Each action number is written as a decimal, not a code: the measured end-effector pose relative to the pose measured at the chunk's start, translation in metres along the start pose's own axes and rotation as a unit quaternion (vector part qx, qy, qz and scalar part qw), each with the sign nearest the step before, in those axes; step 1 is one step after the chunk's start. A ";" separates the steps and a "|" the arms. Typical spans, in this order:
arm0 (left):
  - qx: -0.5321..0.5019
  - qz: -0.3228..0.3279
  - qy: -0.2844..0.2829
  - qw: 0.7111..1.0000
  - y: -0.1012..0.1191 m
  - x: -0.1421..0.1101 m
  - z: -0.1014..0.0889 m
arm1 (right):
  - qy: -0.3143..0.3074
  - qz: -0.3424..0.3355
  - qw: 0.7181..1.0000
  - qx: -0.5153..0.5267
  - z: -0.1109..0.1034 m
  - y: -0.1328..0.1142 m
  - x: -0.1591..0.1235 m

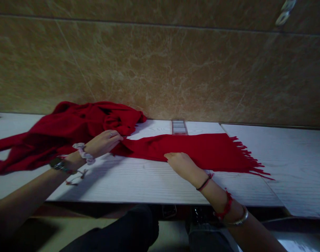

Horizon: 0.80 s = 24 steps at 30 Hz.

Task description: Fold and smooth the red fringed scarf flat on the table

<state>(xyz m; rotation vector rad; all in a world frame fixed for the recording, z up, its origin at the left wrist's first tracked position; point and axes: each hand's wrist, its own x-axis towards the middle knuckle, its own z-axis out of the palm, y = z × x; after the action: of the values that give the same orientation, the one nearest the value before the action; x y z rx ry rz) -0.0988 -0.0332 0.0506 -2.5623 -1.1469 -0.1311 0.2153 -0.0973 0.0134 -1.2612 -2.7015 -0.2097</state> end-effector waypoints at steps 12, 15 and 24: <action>0.020 -0.004 -0.080 0.997 0.041 -0.018 0.010 | 0.019 0.000 1.000 0.014 0.002 -0.002 -0.007; -0.003 0.010 -0.065 0.998 0.055 -0.006 0.008 | 0.049 -0.039 0.998 0.013 0.002 -0.008 -0.007; -0.065 0.007 0.014 0.998 0.121 0.041 0.012 | 0.099 -0.007 0.993 0.056 -0.008 -0.016 0.010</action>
<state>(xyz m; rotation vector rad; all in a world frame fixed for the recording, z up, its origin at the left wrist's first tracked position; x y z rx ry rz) 0.0177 -0.0755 0.0170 -2.6724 -1.1437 -0.2463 0.1971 -0.1017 0.0224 -1.1253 -2.5168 -0.1722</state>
